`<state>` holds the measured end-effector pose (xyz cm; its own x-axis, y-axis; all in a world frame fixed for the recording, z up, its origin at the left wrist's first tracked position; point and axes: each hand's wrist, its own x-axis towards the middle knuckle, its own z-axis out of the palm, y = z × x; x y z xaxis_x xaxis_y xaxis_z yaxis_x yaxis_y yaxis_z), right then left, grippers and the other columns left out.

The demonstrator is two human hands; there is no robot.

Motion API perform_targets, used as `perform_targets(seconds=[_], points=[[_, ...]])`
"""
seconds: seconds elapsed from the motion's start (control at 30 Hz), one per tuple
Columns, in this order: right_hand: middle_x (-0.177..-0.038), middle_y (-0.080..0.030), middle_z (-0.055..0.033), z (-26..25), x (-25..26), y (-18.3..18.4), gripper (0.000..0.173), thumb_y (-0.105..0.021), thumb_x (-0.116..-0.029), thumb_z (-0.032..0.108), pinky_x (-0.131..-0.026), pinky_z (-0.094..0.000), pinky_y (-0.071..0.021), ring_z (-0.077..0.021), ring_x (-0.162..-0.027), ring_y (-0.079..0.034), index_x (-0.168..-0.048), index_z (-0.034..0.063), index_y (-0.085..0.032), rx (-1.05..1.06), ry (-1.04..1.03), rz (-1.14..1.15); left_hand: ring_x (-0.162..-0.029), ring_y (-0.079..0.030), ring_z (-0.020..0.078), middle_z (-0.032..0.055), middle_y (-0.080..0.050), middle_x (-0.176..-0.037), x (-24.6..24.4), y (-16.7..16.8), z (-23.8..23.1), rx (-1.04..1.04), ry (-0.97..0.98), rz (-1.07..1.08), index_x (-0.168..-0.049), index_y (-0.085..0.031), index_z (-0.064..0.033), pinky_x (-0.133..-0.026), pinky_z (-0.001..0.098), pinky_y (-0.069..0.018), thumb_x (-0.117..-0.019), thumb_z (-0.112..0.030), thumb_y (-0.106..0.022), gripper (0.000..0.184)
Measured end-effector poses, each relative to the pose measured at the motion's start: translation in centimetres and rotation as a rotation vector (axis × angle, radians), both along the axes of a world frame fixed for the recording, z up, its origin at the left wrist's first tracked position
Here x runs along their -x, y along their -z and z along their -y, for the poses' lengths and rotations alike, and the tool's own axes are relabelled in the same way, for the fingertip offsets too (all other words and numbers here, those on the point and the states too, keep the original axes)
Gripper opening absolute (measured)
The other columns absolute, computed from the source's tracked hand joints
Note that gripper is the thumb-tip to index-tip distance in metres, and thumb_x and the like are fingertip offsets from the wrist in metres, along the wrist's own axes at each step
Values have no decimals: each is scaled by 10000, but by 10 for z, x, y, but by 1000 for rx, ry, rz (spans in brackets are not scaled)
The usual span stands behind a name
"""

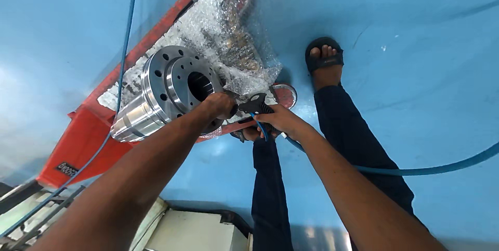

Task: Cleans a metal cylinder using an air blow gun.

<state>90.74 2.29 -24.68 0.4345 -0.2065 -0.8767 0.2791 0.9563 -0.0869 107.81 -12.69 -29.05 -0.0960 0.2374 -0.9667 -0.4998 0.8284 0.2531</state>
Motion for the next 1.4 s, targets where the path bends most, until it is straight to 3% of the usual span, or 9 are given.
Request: perform_targets(seconds=[0.2,0.53,0.67,0.83,1.0,1.07,1.27,1.4], points=[[-813,-720,-126,-6,3,3,291,-558,-1073,265,-480,-234,-500,-143,-575,-657,-1194,6,-609,-17,57,53,-1205,-634,390,183,-704,-1181,4,-2,2,-19,14,9,-1167,-707,-63,-1024,598,-484,-989,-409,-656,393],[-807,-721,-122,-3,3,3,297,-570,-1069,267,-507,-254,-534,-154,-586,-674,-1190,-2,-607,2,14,14,-1168,-647,418,209,-698,-1159,5,-5,1,6,-25,41,-1134,-703,-43,-962,637,-505,-984,-417,-659,406],[-849,-722,-133,0,6,3,318,-569,-1069,288,-514,-272,-544,-170,-599,-675,-1221,10,-599,36,-14,9,-1155,-646,435,233,-689,-1162,14,-10,5,-27,-76,83,-1147,-687,-11,-959,656,-497,-975,-343,-701,374],[-880,-738,-130,-5,21,8,338,-519,-1086,314,-526,-252,-542,-175,-651,-705,-1242,23,-588,83,31,32,-1144,-653,424,230,-690,-1181,11,-14,26,-12,-327,11,-1284,-662,-48,-982,668,-483,-969,-260,-718,384],[-880,-734,-134,-7,21,9,339,-534,-1080,316,-510,-250,-534,-182,-653,-707,-1263,34,-576,57,10,4,-1107,-657,428,257,-685,-1148,15,-26,58,191,-757,-83,-1229,-674,-18,-973,690,-471,-1001,-210,-671,298],[-886,-738,-130,-7,18,9,336,-531,-1080,323,-515,-248,-535,-177,-654,-707,-1229,28,-593,74,-4,31,-1058,-669,395,234,-692,-1110,18,-27,70,223,-839,-101,-1196,-678,-20,-940,668,-488,-997,-208,-665,274],[-878,-735,-144,-9,15,11,329,-512,-1088,311,-508,-250,-542,-182,-631,-700,-1186,11,-605,93,28,88,-1037,-668,363,207,-692,-1095,26,-30,73,121,-736,-62,-1190,-678,-39,-933,643,-491,-990,-196,-687,254],[-879,-726,-148,-8,6,9,323,-541,-1078,295,-510,-265,-554,-186,-613,-688,-1194,3,-613,83,66,78,-1163,-642,429,228,-679,-1224,19,-22,41,-16,-378,29,-1342,-637,-90,-977,699,-467,-956,-231,-735,423]])
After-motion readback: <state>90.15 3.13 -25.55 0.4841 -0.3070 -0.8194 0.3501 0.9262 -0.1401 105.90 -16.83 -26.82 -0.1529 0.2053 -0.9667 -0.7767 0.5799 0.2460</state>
